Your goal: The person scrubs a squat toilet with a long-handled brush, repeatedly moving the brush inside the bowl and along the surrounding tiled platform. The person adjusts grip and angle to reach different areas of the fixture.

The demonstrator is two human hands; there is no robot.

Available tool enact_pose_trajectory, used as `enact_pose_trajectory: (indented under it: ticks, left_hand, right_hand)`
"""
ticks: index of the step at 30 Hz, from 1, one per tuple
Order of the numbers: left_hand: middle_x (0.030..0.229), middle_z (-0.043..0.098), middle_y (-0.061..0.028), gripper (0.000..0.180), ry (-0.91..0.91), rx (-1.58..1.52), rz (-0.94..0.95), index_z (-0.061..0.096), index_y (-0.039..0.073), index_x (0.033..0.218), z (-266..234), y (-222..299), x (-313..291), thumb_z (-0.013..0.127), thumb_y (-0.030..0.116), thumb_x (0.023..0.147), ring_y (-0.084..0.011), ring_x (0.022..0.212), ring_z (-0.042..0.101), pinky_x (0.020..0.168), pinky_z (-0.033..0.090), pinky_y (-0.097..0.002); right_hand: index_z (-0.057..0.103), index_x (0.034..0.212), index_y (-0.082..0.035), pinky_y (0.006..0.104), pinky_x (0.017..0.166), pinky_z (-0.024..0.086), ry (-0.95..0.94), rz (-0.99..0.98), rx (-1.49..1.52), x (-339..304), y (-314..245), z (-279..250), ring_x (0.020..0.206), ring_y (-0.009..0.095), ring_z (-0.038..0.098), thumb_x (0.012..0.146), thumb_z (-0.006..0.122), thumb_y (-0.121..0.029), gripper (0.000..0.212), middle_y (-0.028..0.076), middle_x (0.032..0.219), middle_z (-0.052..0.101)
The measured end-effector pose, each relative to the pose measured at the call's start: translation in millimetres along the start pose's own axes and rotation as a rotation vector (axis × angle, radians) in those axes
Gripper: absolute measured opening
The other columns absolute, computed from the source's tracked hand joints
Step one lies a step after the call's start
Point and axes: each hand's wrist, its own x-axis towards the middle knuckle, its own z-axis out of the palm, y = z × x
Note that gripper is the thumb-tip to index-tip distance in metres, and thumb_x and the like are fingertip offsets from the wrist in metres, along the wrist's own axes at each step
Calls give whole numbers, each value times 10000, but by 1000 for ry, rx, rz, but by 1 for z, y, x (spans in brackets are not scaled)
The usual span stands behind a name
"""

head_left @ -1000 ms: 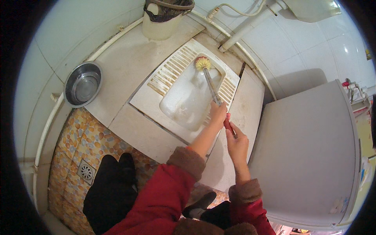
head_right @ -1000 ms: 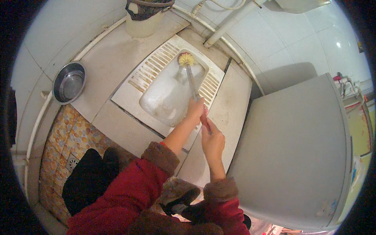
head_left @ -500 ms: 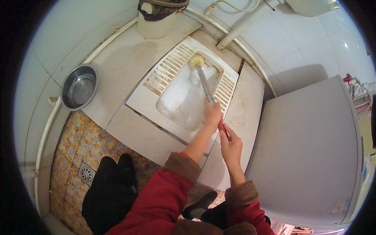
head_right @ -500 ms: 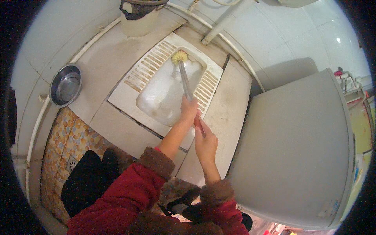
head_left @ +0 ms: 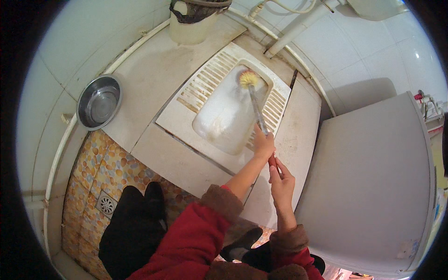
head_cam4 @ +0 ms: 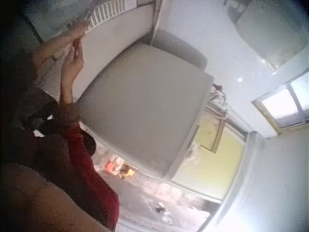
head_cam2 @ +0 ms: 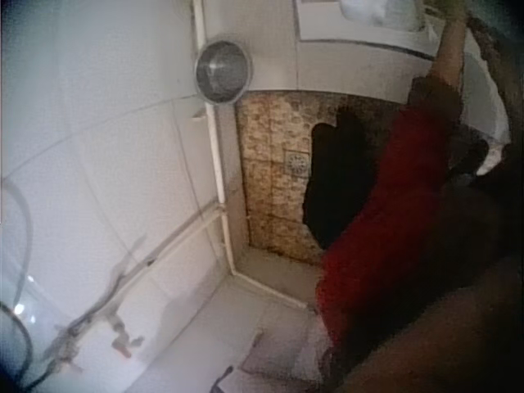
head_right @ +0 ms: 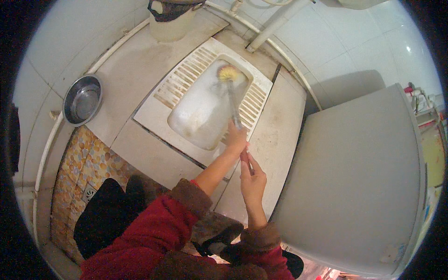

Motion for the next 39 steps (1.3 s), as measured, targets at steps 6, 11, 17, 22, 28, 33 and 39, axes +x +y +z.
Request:
enact_pose_trajectory:
  ticks: [6, 11, 17, 22, 28, 33, 39]
  left_hand:
    - [989, 675, -327, 753, 64, 238, 59, 155, 6, 1539, 13, 5, 17, 545, 164, 915, -428, 790, 703, 718, 563, -488]
    - [1033, 666, -360, 804, -35, 447, 85, 128, -1, 1547, 21, -22, 9, 563, 168, 892, -493, 922, 671, 859, 523, -527]
    - [1100, 652, -318, 714, -58, 302, -4, 249, 8, 1510, -16, -5, 13, 580, 155, 894, -392, 822, 711, 769, 572, -456]
    - [899, 686, -297, 798, 53, 98, -10, 136, 25, 1564, -20, 17, 19, 549, 139, 890, -337, 560, 689, 542, 570, -423]
    - [926, 685, -286, 839, -35, 384, 55, 97, -4, 1566, -24, 4, 22, 566, 134, 885, -358, 695, 713, 600, 574, -455]
    - [1110, 619, -281, 729, -180, 202, -43, 207, 42, 1519, -29, -10, 12, 582, 123, 900, -326, 755, 682, 569, 575, -443]
    - [922, 533, -140, 583, -190, -722, -527, 165, 194, 1418, 18, 16, -24, 564, 220, 993, -253, 665, 608, 535, 584, -417]
  right_hand:
    - [626, 1331, 22, 255, 613, 469, 14, -49, -36, 22, -2, -11, 651, 93, 560, 981, 634, -216, 423, 38, 807, 670]
    - [622, 1343, 12, 266, 580, 450, 99, 127, 9, 1, 15, -8, 645, 97, 561, 989, 624, -243, 437, 50, 775, 663]
    - [608, 1360, 9, 243, 579, 443, 55, -60, 16, -4, 20, 27, 650, 81, 543, 997, 622, -217, 428, 37, 815, 661]
    - [610, 1354, 15, 227, 559, 419, 31, -132, -66, 15, 8, 25, 629, 63, 518, 998, 623, -221, 427, 24, 808, 650]
    - [598, 1367, 10, 268, 618, 476, -10, 142, 99, -2, 0, 25, 682, 94, 567, 991, 621, -228, 446, 95, 860, 684]
    - [592, 1378, -5, 304, 645, 519, 61, -149, -294, -22, -15, 29, 658, 153, 629, 909, 678, -176, 507, 117, 878, 715]
    - [737, 1186, -111, 422, 741, 560, 54, -352, -714, 4, -79, -63, 837, 350, 730, 809, 761, -200, 388, 192, 909, 732]
